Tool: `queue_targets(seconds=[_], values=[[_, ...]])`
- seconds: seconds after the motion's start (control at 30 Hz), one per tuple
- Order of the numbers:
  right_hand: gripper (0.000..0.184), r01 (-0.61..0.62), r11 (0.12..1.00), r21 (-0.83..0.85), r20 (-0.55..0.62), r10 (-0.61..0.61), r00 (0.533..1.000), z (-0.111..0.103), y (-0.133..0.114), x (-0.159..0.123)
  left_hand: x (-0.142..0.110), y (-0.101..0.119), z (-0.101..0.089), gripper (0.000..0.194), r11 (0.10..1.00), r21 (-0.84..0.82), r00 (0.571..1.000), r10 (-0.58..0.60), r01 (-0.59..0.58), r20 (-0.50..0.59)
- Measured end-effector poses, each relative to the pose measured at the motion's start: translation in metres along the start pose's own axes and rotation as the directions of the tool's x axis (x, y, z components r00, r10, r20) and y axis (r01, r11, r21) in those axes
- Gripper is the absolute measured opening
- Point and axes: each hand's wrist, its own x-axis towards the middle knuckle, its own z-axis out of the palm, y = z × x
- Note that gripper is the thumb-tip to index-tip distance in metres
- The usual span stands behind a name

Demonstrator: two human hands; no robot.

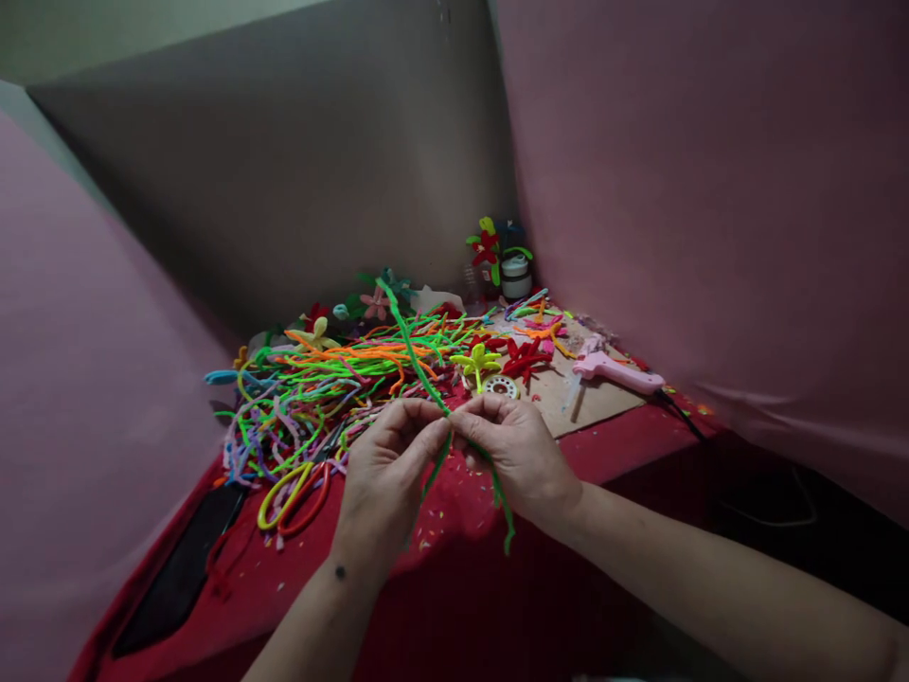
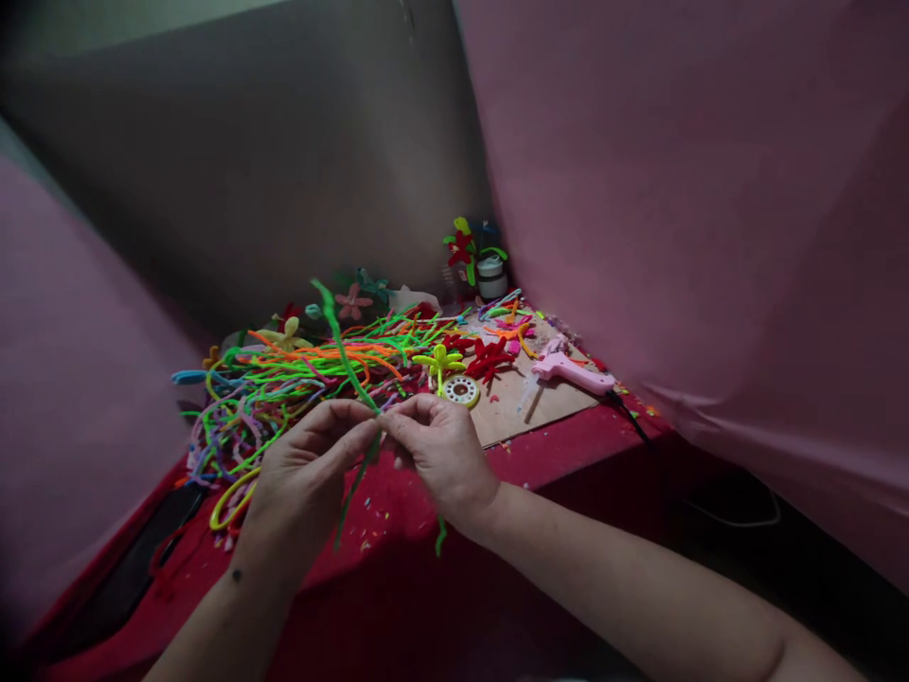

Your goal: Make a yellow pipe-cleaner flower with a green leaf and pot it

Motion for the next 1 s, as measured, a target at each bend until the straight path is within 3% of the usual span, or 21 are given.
queue_targets(seconds=[0.23, 0.63, 0.73, 0.83, 0.9, 1.0], values=[[0.007, 0.014, 0.996, -0.089, 0.036, -0.011, 0.999, -0.004, -0.0059, -0.0036, 0.0093, -0.0017, -0.0038, 0.013, 0.998, 0.068, 1.0, 0.004, -0.003, -0.014], [0.009, 0.014, 0.986, -0.163, 0.024, -0.011, 1.0, -0.0056, -0.0061, -0.0028, 0.0072, 0.0015, -0.0006, 0.013, 0.99, 0.123, 0.997, -0.073, 0.073, -0.001], [0.009, 0.042, 0.983, -0.176, 0.041, -0.036, 0.999, -0.0054, -0.0048, -0.0023, 0.0052, -0.0014, -0.0012, 0.009, 0.985, 0.17, 0.999, -0.009, 0.016, -0.041], [0.009, 0.059, 0.988, -0.141, 0.038, -0.054, 0.998, -0.0057, -0.0031, -0.0008, 0.0025, -0.0034, -0.001, 0.005, 0.932, 0.34, 0.982, 0.168, -0.129, -0.087], [0.014, 0.086, 0.989, -0.122, 0.03, -0.083, 0.996, -0.0065, -0.0019, 0.0002, 0.0016, -0.0027, -0.0011, 0.006, 0.87, 0.452, 0.968, 0.245, -0.197, -0.05], [0.018, 0.156, 0.968, -0.198, 0.06, -0.147, 0.987, -0.0083, -0.001, -0.0005, 0.0021, 0.0013, -0.0025, 0.011, 0.819, 0.536, 0.975, 0.217, -0.204, 0.039]])
